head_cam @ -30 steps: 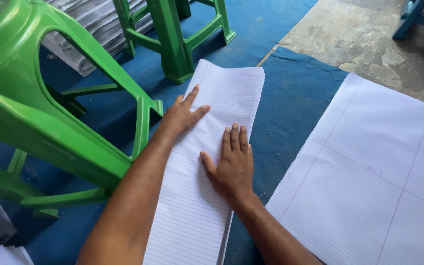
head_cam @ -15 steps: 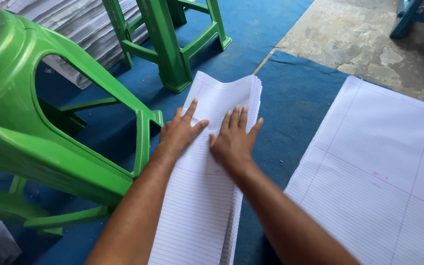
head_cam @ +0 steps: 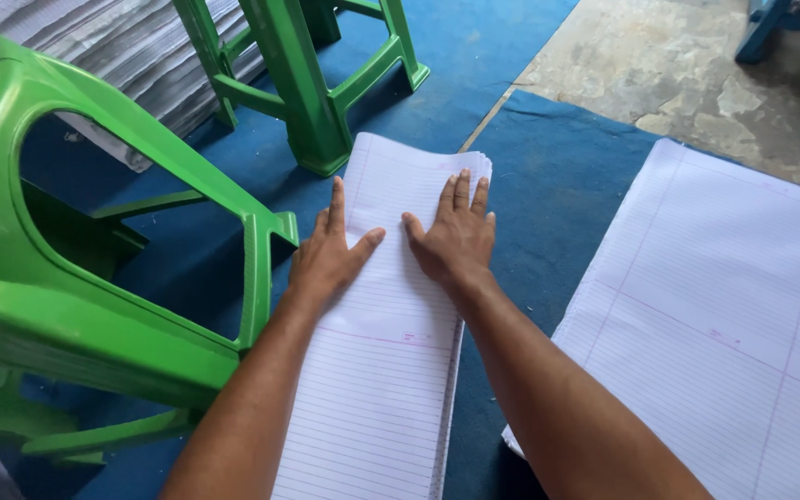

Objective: The person folds large lined paper sheets in half using a small rectangular tool to crease the fold. They repeat this process for multiple sheets, stacking the folded sheets to the left.

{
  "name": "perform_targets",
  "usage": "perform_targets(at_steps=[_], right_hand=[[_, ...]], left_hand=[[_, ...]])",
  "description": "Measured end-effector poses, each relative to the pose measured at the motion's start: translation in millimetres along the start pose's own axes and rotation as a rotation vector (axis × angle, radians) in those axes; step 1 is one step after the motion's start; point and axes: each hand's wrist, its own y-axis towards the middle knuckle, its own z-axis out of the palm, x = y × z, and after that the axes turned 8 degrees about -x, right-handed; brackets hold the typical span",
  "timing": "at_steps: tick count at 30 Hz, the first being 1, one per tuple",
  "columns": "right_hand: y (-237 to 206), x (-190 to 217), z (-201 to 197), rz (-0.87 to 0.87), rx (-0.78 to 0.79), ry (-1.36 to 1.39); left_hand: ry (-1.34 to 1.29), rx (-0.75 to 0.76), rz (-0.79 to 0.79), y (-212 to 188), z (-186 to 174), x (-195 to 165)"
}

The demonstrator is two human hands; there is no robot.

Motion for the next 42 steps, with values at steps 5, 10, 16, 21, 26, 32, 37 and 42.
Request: perform_targets(at_steps=[5, 10, 16, 21, 26, 32, 37, 42], right_hand=[[0, -15, 5, 0.008, -0.038, 0.080], [1, -19, 9, -0.007, -0.087, 0.103], [-3, -11, 10, -0.011, -0.077, 0.066], [-9, -2, -7, 0.008, 0.016, -0.021], [-27, -3, -18, 0.014, 0.032, 0.000], [-29, -17, -37, -0.117, 0.099, 0.021], [-28, -60, -83, -0.162, 0.099, 0.309], [-37, -136, -147, -0.013, 0.129, 0.256]], left_hand=[[-0.125, 0.019, -0.063, 7, 9, 6], [-0.288, -0.051, -0.085, 15, 18, 13], [-0.452, 0.007, -0.184, 8, 19, 20], [-0.210, 0.055, -0.221, 9, 8, 10], [-0.100, 0.028, -0.163, 1, 3, 4], [0.049, 0.005, -0.131, -12, -6, -8], [0.173, -0.031, -0.116, -23, -13, -20], [0.468, -0.039, -0.091, -25, -27, -47]])
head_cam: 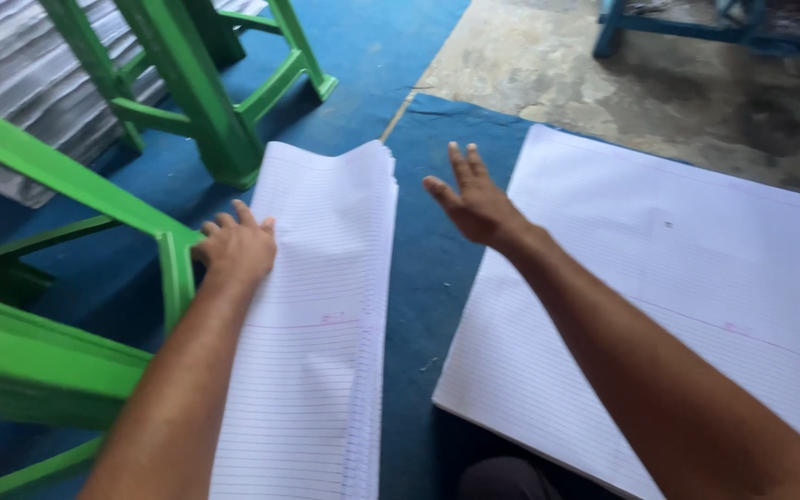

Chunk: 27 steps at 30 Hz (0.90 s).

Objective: The person folds large lined paper sheets in half using a small rectangular tool to crease the fold. They repeat this process for multiple sheets, stacking the folded sheets to the left.

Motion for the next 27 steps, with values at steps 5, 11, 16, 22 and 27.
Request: perform_targets(at_steps=[5, 11, 16, 22, 27], right_hand=[[-43, -66, -74, 0.187, -0.019, -0.088], [-114, -142, -130, 0.360, -0.035, -0.191], [-179, -195, -155, 0.463, -0.018, -0.269], [-259, -247, -174, 0.569, 0.035, -0.355], [-324, -276, -184, 0.588, 0.127, -0.518]], left_hand=[[0.082, -0.262, 0.133, -19, -21, -44], [-0.168, -0.386, 0.480, -63, -23, -125], [-0.319, -0.389, 0.715, -123, -9, -199], [-0.298, -0.080, 0.908, -222, 10, -270], [-0.282, 0.133, 0.884, -302, 33, -313]])
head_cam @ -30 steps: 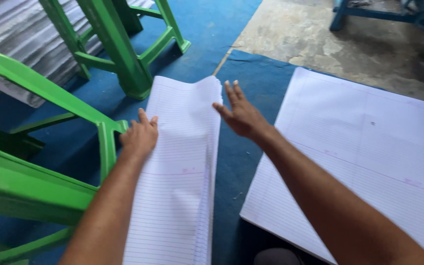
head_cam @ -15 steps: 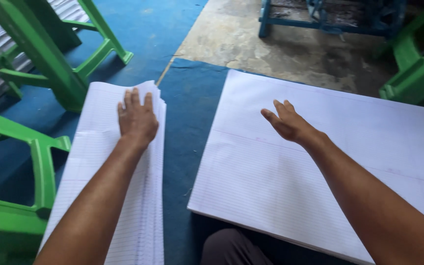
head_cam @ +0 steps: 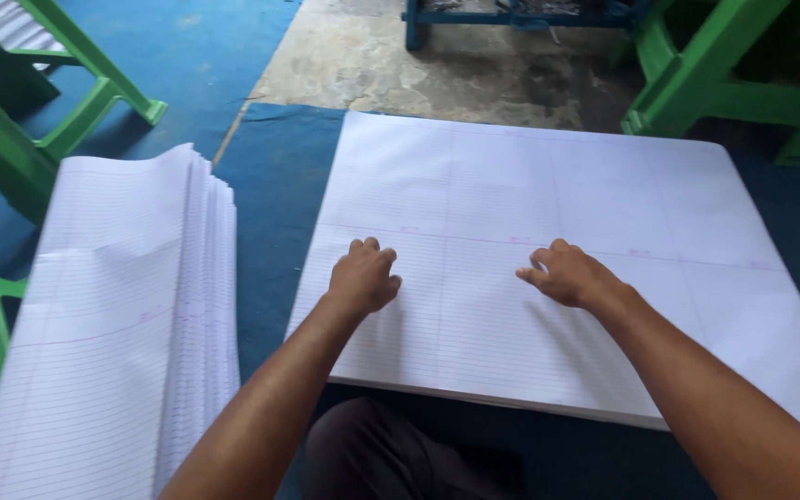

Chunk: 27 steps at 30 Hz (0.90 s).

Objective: The person folds large lined paper sheets in half using a small rectangular tool to crease the fold. They repeat this process for multiple sheets, stacking the folded sheets to the left.

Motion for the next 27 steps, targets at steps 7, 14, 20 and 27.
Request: perform_targets(at_steps=[7, 14, 20, 27], right_hand=[[-26, -84, 15, 0.043, -0.025, -0.032], [-54, -184, 35, 0.137, -0.127, -0.007], [-77, -269, 44, 0.243, -0.167, 0.024], [-94, -362, 53, 0.325, -0.233, 0.035]], left_hand=[[0.056, 0.055, 0.050, -12, 35, -75], [-0.006, 0.057, 0.198, -24, 50, -161], [-0.007, 0.074, 0.361, -28, 73, -244], [0.029, 0.144, 0.472, -27, 89, -331]])
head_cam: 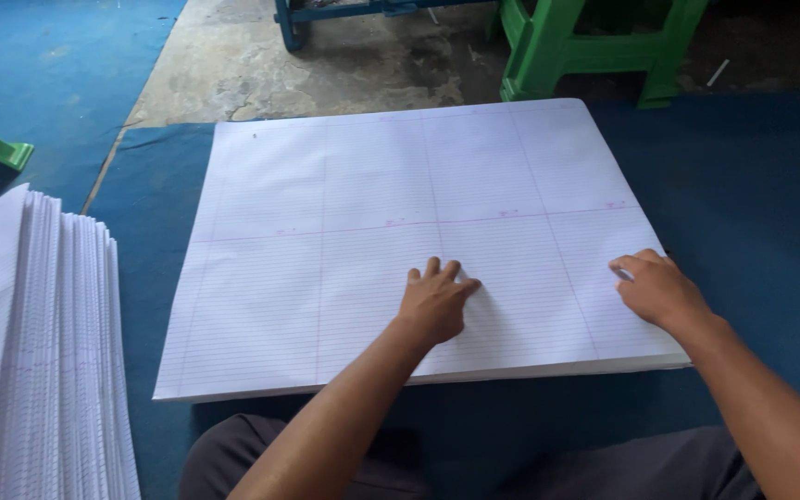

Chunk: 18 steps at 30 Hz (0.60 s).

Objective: The person folds large lined paper sheets in half using a small rectangular tool to crease the fold. They repeat this process for multiple sheets, stacking the folded sheets to the left.

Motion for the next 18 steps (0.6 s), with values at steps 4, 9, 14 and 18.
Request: perform_targets(at_steps=[4, 9, 14, 18], right_hand=[[5, -42, 15, 0.116, -0.049, 0.091], [7, -85, 32, 0.212, -0.107, 0.346], [2, -106, 46, 0.344, -0.169, 0.554], [-3, -117, 41, 0.423, -0.142, 0.641]], left_hand=[[0.006, 0.018, 0.055, 19, 11, -37], [-0.046, -0.005, 0.121, 34, 26, -78], [-0.062, -0.038, 0.139, 40, 39, -104], [-0.081, -0.056, 0.129, 43, 43, -108]])
